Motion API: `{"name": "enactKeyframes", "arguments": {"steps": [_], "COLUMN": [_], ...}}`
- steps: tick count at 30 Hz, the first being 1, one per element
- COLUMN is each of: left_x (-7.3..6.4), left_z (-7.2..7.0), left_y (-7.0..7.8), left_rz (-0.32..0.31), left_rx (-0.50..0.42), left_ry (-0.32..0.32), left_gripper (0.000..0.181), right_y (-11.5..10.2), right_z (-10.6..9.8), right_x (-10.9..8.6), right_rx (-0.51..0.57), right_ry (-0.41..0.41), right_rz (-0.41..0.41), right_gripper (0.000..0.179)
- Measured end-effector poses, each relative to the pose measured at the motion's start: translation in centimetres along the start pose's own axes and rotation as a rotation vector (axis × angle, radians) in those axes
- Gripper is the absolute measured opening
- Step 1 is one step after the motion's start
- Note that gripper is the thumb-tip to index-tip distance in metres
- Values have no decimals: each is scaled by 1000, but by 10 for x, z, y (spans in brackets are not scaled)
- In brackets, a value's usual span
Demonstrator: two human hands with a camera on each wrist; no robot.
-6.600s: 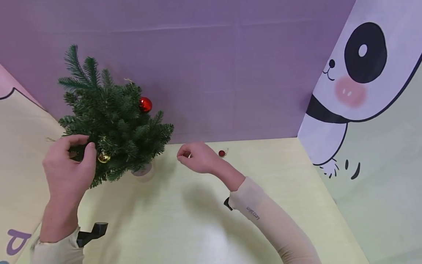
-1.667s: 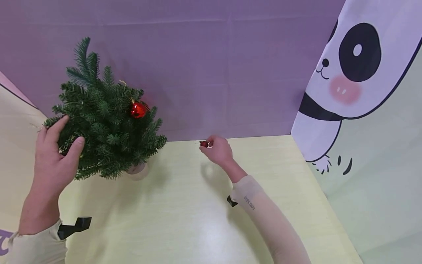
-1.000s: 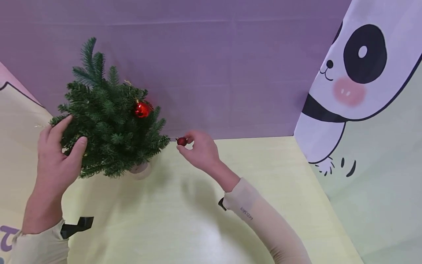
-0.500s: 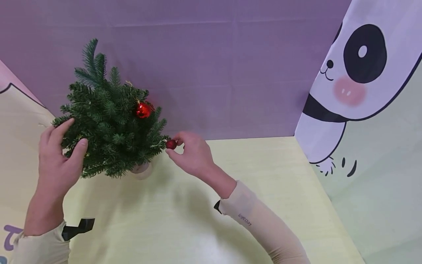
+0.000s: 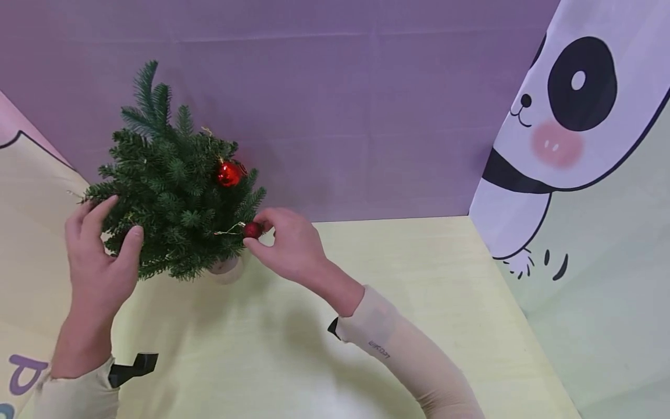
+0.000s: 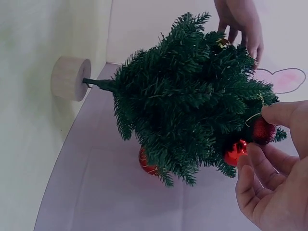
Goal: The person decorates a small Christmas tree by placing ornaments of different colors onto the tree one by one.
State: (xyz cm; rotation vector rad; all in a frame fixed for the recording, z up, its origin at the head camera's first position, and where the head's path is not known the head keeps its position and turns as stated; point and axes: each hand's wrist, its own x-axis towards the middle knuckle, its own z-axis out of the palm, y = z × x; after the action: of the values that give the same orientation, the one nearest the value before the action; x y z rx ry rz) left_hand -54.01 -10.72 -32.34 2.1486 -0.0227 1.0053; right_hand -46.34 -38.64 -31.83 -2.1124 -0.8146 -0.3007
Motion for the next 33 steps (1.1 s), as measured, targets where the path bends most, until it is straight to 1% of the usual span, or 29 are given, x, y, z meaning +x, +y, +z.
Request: {"name": "enactKeyframes", "arguments": {"steps": [6,11,15,19,22,24,26,29,31,33], "left_x": [-5,-6,-5,-6,-9,-12,-14,-16,-18,-20], "left_z": [4,6,6,6,7,9,11,13,13,12], "left_y": [-5,-2,8,25,37,47,54,61,59,57], "left_rz": [46,70,103,153,206,238,279,329,346,348], "left_rx": [-23,-33,-12,13,24,28,37,59,85,106], "left_ry": [53,109,178,265,301,296,278,224,179,134], "left_gripper": [52,50,48,50,51,51,48,47,48,50], "right_y": [-5,-10,-14,-18,-22,-24,-27,-30,-31,-33], "right_z": [3,4,4,4,4,4,3,3,3,3], "right_x": [6,10,12,13,14,14,15,15,14,14], "right_rx": [3,19,47,64,81,86,99,101,106,107], "right_ry": [-8,-36,-52,-63,-78,-87,-92,-89,-86,-82], "right_rz": [-35,-48,-53,-53,-48,-46,-44,-52,-58,-73], "right_gripper": [17,18,18,19,20,20,20,21,23,25]}}
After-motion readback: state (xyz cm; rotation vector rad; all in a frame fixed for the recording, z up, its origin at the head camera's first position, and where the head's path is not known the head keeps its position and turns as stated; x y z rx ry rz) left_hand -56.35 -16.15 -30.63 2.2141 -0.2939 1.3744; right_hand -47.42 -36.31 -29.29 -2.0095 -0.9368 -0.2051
